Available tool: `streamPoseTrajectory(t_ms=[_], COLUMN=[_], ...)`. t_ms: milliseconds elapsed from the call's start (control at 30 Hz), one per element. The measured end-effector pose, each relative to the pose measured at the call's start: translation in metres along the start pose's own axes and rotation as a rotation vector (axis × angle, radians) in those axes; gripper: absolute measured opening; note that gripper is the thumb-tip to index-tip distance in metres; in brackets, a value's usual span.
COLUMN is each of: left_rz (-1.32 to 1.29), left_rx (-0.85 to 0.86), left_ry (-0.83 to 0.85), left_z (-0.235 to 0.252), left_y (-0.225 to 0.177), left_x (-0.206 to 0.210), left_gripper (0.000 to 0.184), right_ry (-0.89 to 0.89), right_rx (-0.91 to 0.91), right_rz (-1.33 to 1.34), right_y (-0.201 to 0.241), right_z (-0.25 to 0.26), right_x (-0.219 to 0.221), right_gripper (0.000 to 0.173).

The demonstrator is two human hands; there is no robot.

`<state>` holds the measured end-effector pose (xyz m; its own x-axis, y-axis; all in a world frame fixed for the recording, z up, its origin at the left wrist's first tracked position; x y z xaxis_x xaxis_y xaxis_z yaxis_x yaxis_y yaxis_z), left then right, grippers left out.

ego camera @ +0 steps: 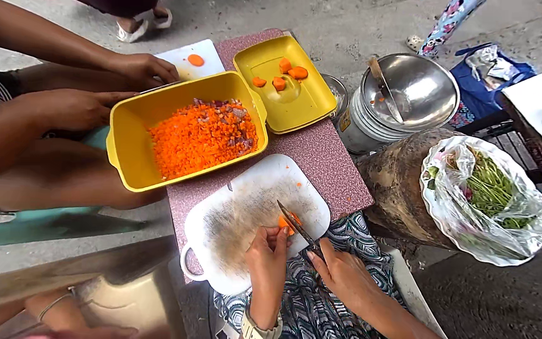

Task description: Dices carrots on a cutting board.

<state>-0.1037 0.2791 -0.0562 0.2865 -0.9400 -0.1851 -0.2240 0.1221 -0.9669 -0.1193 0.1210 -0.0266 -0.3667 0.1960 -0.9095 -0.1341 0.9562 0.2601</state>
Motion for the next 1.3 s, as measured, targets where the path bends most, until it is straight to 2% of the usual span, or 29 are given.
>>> streamPoseTrajectory(t_ms=[67,367,567,833,1033,1200,1300], left_rz=[-0.004,0.038,0.022,-0.016,-0.009,0.003,0.017], left_rx=[0.019,0.117,0.127,0.057,0.061,0.053,0.057], left_ry=[-0.019,-0.031,-0.031,-0.005,-0.009,-0.009,-0.011], left_z=[-0.001,-0.003,-0.003,0.0,0.005,0.007,0.007], left_y=[0.003,0.009,0.01,0.009,0.009,0.009,0.008], left_x=[0.001,0.001,0.001,-0.001,-0.002,-0.002,-0.002], left_gripper=[0.013,0.01,0.008,0.007,0.007,0.007,0.008], right_ry=[-0.147,-0.208,-0.199,-0.145,-0.179,-0.044,0.003], right_rx=[-0.023,-0.022,0.008,0.006,-0.007,0.025,0.03], right_rz=[-0.071,-0.2,-0.293,-0.386,-0.404,-0.434,-0.381], right_y=[0.002,0.014,0.019,0.025,0.027,0.038,0.036], right_z=[-0.005,-0.014,-0.014,-0.007,0.002,0.007,0.011], right_x=[0.001,0.01,0.012,0.002,0.004,-0.015,-0.01], right_gripper=[0.042,0.039,0.039,0.037,0.035,0.033,0.034])
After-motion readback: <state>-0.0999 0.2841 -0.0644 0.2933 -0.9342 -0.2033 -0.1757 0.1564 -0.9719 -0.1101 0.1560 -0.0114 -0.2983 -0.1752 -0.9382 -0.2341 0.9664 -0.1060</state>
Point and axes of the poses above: each hand's wrist, its own z-axis towards the middle knuckle, its own x-axis out of the palm, y = z × x, the point moved 1 cm from there along z, towards the middle knuckle, and after that the axes turned 11 degrees about -z, right-handed, at the moved point
